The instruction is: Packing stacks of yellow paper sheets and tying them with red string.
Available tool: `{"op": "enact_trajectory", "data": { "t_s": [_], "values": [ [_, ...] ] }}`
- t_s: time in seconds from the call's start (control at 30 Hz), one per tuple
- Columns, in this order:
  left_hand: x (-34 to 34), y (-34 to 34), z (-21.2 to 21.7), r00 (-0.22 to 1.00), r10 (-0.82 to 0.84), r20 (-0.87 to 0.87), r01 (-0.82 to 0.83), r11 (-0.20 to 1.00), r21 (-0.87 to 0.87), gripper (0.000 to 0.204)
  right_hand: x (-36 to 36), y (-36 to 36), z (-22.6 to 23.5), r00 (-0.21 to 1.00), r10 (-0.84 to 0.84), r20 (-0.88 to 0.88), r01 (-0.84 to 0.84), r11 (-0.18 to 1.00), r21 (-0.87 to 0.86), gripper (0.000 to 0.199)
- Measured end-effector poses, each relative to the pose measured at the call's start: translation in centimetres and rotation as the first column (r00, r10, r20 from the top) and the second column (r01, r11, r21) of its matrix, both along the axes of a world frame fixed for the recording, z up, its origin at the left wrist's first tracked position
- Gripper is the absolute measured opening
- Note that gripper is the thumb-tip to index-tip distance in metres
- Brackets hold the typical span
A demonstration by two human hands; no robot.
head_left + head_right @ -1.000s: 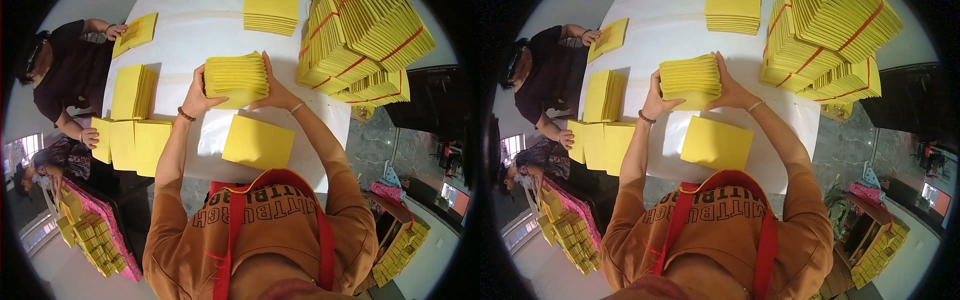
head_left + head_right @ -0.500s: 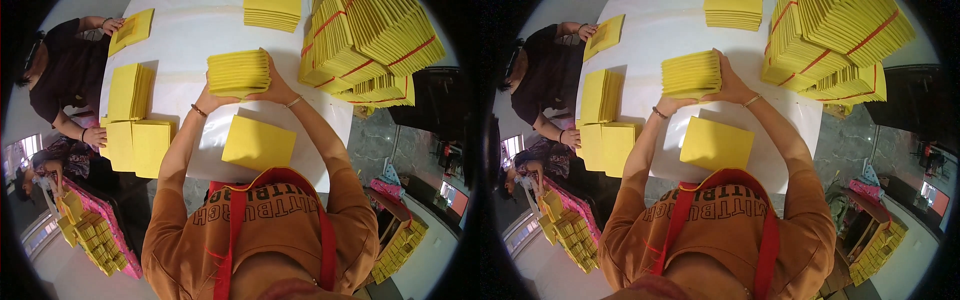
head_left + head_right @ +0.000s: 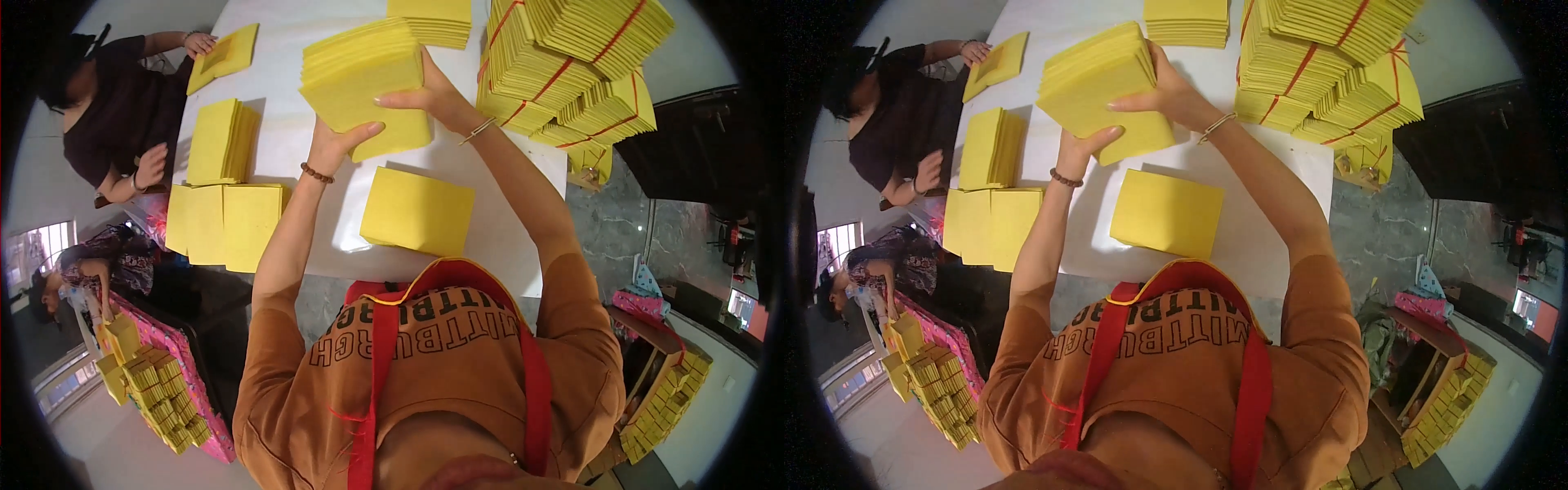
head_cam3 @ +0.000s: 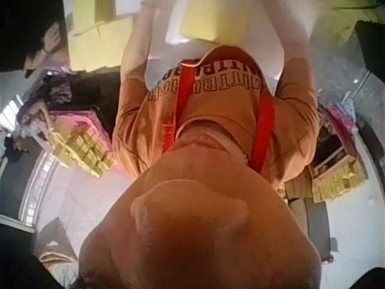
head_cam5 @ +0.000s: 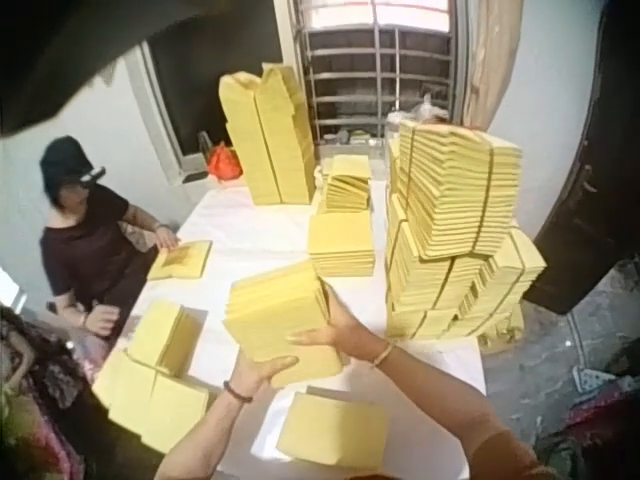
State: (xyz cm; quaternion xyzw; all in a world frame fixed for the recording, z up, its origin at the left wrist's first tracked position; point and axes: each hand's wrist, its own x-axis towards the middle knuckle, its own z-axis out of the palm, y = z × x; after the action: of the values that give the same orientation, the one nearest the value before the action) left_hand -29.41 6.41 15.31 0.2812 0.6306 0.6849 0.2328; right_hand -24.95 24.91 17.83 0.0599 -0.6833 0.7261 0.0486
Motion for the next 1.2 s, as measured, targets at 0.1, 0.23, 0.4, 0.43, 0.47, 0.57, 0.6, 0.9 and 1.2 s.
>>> {"op": "enact_trajectory", "data": {
  "t_s": [0.1, 0.23, 0.4, 0.43, 0.47, 0.57, 0.6, 0.9, 1.2],
  "values": [
    [1.5, -0.3, 2.3, 0.986, 0.062, 0.157, -0.09, 0.979, 0.184, 0.06, 1.2, -1.8, 2.4, 1.0, -0.003, -0.006, 0.001, 0.978, -0.209, 0.107],
    [3.1, -2.0, 3.3, 0.977, 0.095, 0.188, -0.142, 0.957, 0.252, 0.064, 2.2, -3.5, 3.1, 0.998, 0.005, -0.068, -0.016, 0.988, -0.152, 0.11],
    [1.3, -5.1, 4.8, 0.994, 0.105, -0.009, -0.103, 0.989, 0.107, 0.07, 2.2, -2.0, 1.8, 0.983, 0.175, -0.061, -0.185, 0.911, -0.369, 0.11],
    [0.8, -5.3, 5.5, 0.986, 0.093, -0.139, -0.092, 0.996, 0.014, 0.072, 2.0, -0.8, 1.1, 0.982, 0.179, -0.06, -0.189, 0.911, -0.366, 0.11],
    [0.5, -5.5, 6.1, 0.965, 0.135, -0.227, -0.164, 0.98, -0.115, 0.081, 1.9, 0.5, 0.4, 0.988, 0.083, -0.134, -0.1, 0.986, -0.132, 0.112],
    [-1.5, -5.5, 5.3, 0.775, -0.012, -0.632, -0.287, 0.884, -0.368, 0.089, 2.0, 1.2, -1.9, 0.979, 0.018, -0.204, 0.012, 0.989, 0.145, 0.121],
    [-2.0, -5.0, 4.9, 0.692, -0.096, -0.716, -0.35, 0.822, -0.449, 0.091, 2.2, 1.1, -2.8, 0.983, 0.027, -0.183, 0.025, 0.96, 0.278, 0.122],
    [-1.4, -0.1, -0.7, 0.554, -0.48, -0.68, -0.385, 0.576, -0.721, 0.09, 0.0, 1.6, -13.0, 0.995, 0.09, -0.042, -0.063, 0.901, 0.429, 0.123],
    [-7.1, -4.8, -3.8, 0.955, 0.266, -0.134, -0.279, 0.956, -0.092, 0.073, -1.0, 1.5, -14.5, 0.999, 0.05, 0.017, -0.052, 0.973, 0.223, 0.084]
  ]
}}
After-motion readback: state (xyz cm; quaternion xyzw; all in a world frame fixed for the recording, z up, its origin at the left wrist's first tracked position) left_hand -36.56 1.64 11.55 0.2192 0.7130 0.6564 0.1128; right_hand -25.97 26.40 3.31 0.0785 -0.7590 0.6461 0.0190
